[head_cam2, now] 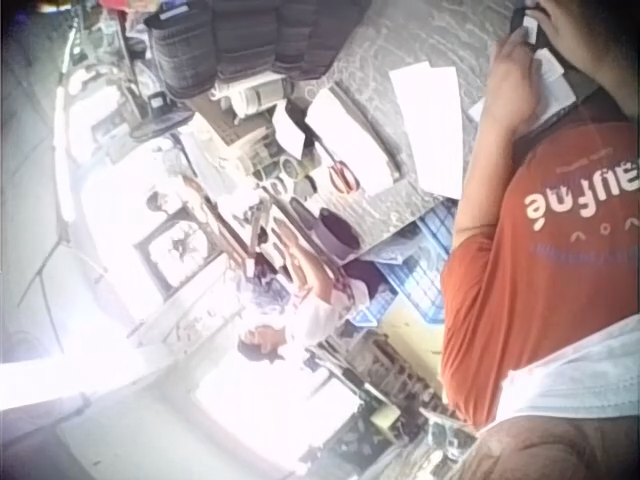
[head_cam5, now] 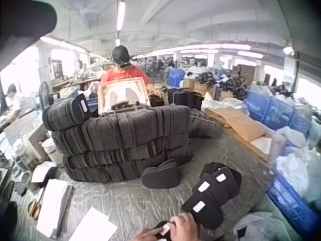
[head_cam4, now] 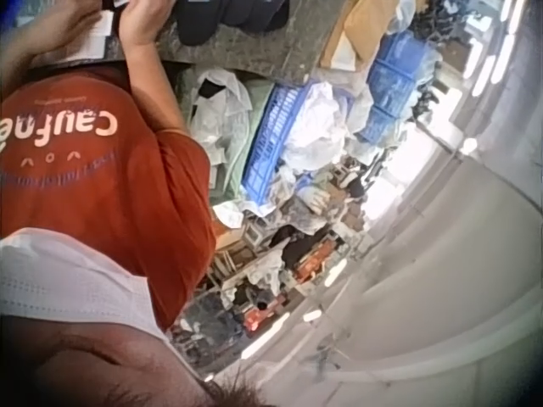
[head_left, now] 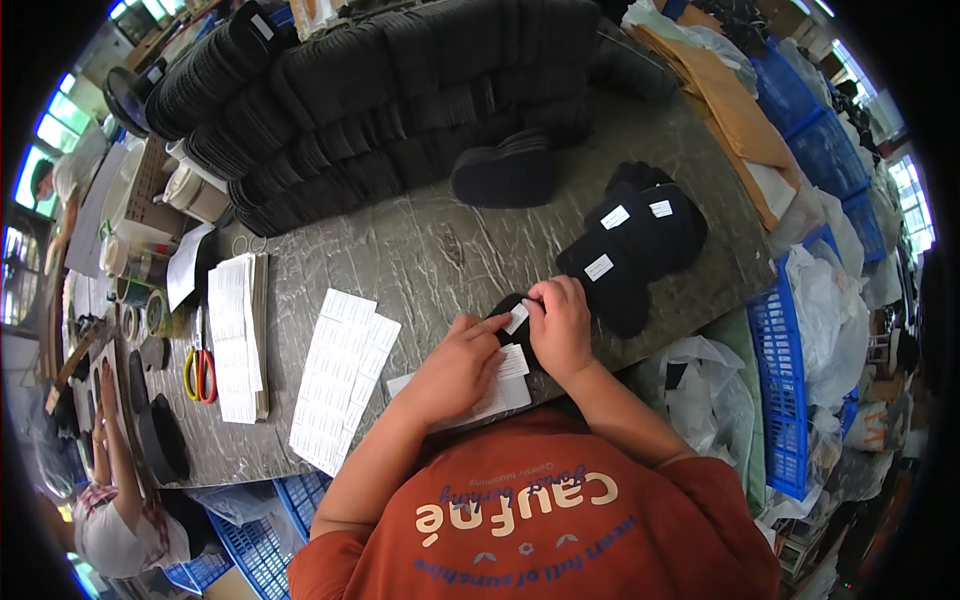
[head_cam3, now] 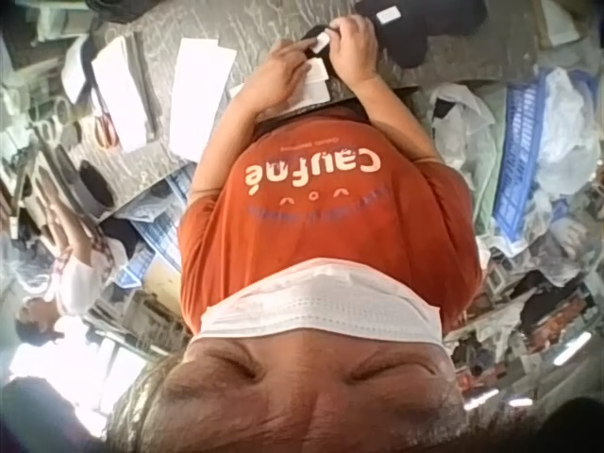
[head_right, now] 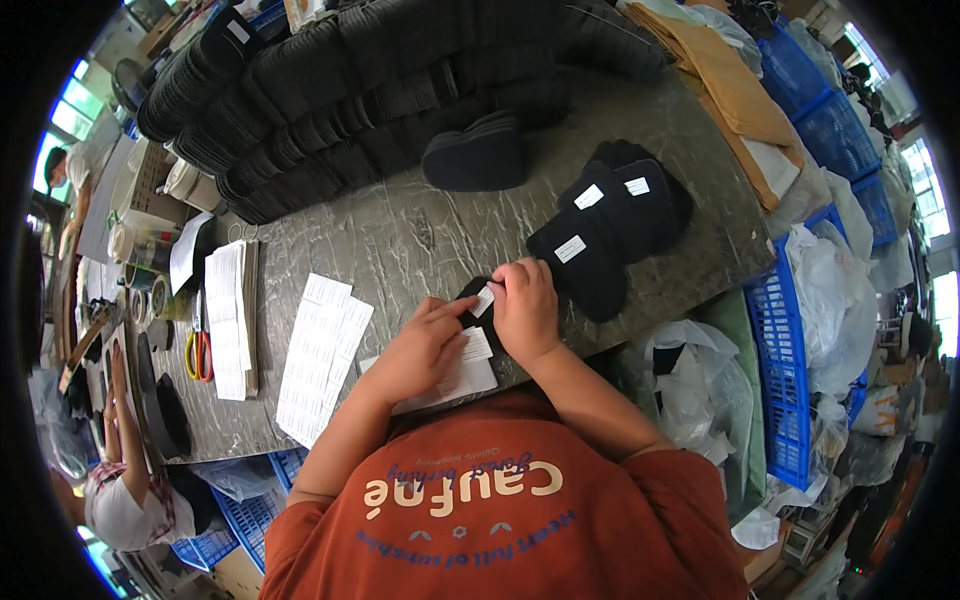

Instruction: Peel and apply small white labels to black shoe components and organize them into stacks.

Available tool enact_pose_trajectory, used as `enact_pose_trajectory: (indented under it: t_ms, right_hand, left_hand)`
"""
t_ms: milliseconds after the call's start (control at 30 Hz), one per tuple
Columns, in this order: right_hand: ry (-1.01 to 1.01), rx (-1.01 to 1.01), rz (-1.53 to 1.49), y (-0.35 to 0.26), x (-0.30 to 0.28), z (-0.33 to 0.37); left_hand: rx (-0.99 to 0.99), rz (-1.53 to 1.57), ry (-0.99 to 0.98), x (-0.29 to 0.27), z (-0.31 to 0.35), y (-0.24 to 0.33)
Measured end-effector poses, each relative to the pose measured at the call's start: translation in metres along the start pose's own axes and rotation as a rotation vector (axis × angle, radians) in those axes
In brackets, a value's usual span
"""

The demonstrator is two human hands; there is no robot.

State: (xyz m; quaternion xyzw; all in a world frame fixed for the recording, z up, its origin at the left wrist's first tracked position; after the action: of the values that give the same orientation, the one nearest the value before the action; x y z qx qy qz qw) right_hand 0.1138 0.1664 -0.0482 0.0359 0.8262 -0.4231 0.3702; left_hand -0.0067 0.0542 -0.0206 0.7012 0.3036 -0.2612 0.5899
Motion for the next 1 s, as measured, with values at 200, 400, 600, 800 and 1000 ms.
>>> enact_pose_trajectory:
  t_ms: [200,400,600,800,1000]
  right_hand:
    - [0.107,0.056,-0.237,-0.016,-0.043,-0.002]
    - [0.22,0.012,0.421,0.036,-0.067,-0.031]
    - [0.062,-0.129,-0.074,-0.012,-0.051,-0.027]
    - [-0.31,0.103,-0.702,-0.041,-0.009,-0.005]
    - [-0.059,0.243,-0.611,0.002,-0.049,-0.025]
  left_hand:
    - [-0.237,0.104,0.12,-0.014,0.022,-0.023]
    - [-0.565,0.297,0.193,-0.014,0.022,-0.036]
    - [-0.471,0.221,0.255,-0.014,0.018,-0.023]
    - [-0.542,0.16,0.25,-0.015,0.016,-0.022]
    - [-0.54,0.07,0.158,-0.016,0.029,-0.034]
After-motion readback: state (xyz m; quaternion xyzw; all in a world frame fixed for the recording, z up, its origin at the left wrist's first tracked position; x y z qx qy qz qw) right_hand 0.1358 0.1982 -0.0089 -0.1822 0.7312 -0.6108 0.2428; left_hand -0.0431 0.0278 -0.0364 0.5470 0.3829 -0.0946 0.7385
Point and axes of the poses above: each hand's wrist, its own z-axis away from the middle knuckle, its own x-axis out of the palm, y = z × x, the point moved 4 cm from there along -z, towards the middle knuckle, and after that the axes turned 10 degrees about -z, right-handed, at the moved point
